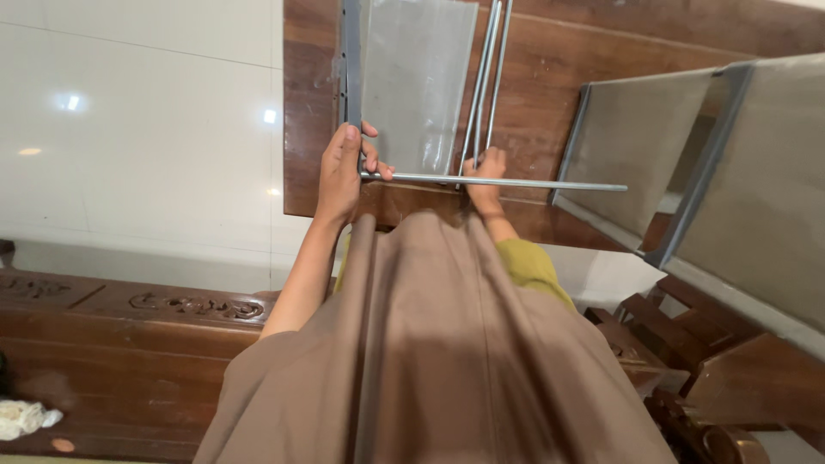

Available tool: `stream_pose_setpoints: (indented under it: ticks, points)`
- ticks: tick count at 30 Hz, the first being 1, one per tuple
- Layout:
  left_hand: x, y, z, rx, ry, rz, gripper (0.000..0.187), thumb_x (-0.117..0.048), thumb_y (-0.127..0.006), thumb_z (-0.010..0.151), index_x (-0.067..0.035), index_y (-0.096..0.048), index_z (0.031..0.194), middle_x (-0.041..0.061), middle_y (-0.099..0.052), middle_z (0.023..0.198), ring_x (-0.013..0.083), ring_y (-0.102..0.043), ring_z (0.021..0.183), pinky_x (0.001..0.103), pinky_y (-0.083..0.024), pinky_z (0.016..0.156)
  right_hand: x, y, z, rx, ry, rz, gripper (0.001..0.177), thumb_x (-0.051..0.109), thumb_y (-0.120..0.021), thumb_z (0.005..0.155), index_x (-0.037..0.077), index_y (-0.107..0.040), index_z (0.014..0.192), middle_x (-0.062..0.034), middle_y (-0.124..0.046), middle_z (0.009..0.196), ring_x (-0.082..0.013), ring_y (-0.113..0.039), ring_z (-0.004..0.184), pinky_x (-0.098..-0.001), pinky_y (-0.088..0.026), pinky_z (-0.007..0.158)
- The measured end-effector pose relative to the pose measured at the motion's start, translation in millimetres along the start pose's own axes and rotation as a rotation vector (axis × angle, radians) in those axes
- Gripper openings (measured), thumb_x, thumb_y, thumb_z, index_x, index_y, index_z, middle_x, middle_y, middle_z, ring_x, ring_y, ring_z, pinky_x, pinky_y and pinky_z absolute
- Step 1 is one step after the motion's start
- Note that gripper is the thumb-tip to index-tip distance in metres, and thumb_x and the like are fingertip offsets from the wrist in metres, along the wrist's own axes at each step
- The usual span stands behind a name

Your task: The person assembles a metal-framed furniture unit on a wooden table. They attach metal rods to a side frame, insert a mesh panel, and connect the side frame to the main structure using small fasteners.

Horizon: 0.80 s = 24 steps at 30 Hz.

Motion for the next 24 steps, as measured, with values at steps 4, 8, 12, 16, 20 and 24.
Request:
stream_pose_setpoints:
  ticks: [4,8,12,16,20,24]
  points:
    - [-29.1,-6.4,-11.5,-0.012,-0.01,-0.014,0.048,-0.05,-0.04,0.11,-0.005,-0.054,0.115,0.0,-0.051,0.072,0.0142,-0.068,0.068,0.037,-0.063,0.081,37.4,52.9,1.2,-0.028,-0.156,0.283,0.027,0.012,-0.056,0.085,0.003,-0.053,0.11,-0.02,-0.067,0.086,-0.039,-0.068,0.084,-0.0483,-0.054,0.081]
    - [-67.8,-18.8,-30.0,-0.018,-0.015,-0.012,0.047,-0.05,-0.04,0.11,-0.005,-0.054,0.114,0.0,-0.049,0.072,0.0142,-0.068,0.068,0.037,-0.064,0.081,79.1,122.0,-7.2,-0.048,-0.141,0.163,0.035,0.016,-0.059,0.095,0.006,-0.059,0.128,-0.023,-0.07,0.094,-0.0431,-0.066,0.09,-0.0523,-0.049,0.082]
    - [-108.2,-33.4,-52.0,-0.013,-0.014,-0.02,0.046,-0.049,-0.041,0.11,-0.005,-0.054,0.113,0.0,-0.05,0.072,0.0141,-0.068,0.066,0.037,-0.064,0.079,113.4,183.0,-18.1,0.034,0.006,0.207,0.029,0.025,-0.06,0.106,0.01,-0.067,0.131,-0.0227,-0.07,0.107,-0.0432,-0.066,0.099,-0.05,-0.051,0.084]
    - [-144.1,-40.5,-72.4,0.024,-0.049,-0.009,0.045,-0.047,-0.041,0.111,-0.004,-0.055,0.113,0.0,-0.049,0.073,0.0136,-0.066,0.067,0.036,-0.062,0.079,153.0,233.6,-26.0,0.225,0.11,0.169,0.028,0.032,-0.06,0.1,0.012,-0.071,0.115,-0.0189,-0.074,0.111,-0.0343,-0.072,0.102,-0.0418,-0.057,0.09]
    - [-175.5,-41.5,-87.0,0.027,-0.091,0.001,0.047,-0.045,-0.041,0.111,-0.002,-0.055,0.124,0.0,-0.048,0.071,0.0144,-0.065,0.067,0.036,-0.062,0.077,205.9,291.2,-39.5,0.615,0.028,-0.022,0.034,0.034,-0.063,0.1,0.011,-0.07,0.124,-0.0189,-0.075,0.111,-0.0338,-0.071,0.102,-0.0399,-0.054,0.089]
    - [-203.6,-36.6,-101.4,-0.007,-0.152,0.044,0.052,-0.044,-0.038,0.111,-0.005,-0.05,0.143,-0.001,-0.045,0.068,0.0146,-0.064,0.063,0.035,-0.061,0.075,263.2,342.7,-55.3,0.788,0.265,0.131,0.03,0.033,-0.062,0.103,0.011,-0.071,0.121,-0.0078,-0.072,0.128,-0.0268,-0.066,0.106,-0.0347,-0.049,0.088]
Point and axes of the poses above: each hand's wrist, its own z-axis towards the middle knuckle, its own y-axis out of the back of the hand, x = y × z, the point moved 1 cm from there along z, towards the middle knuckle
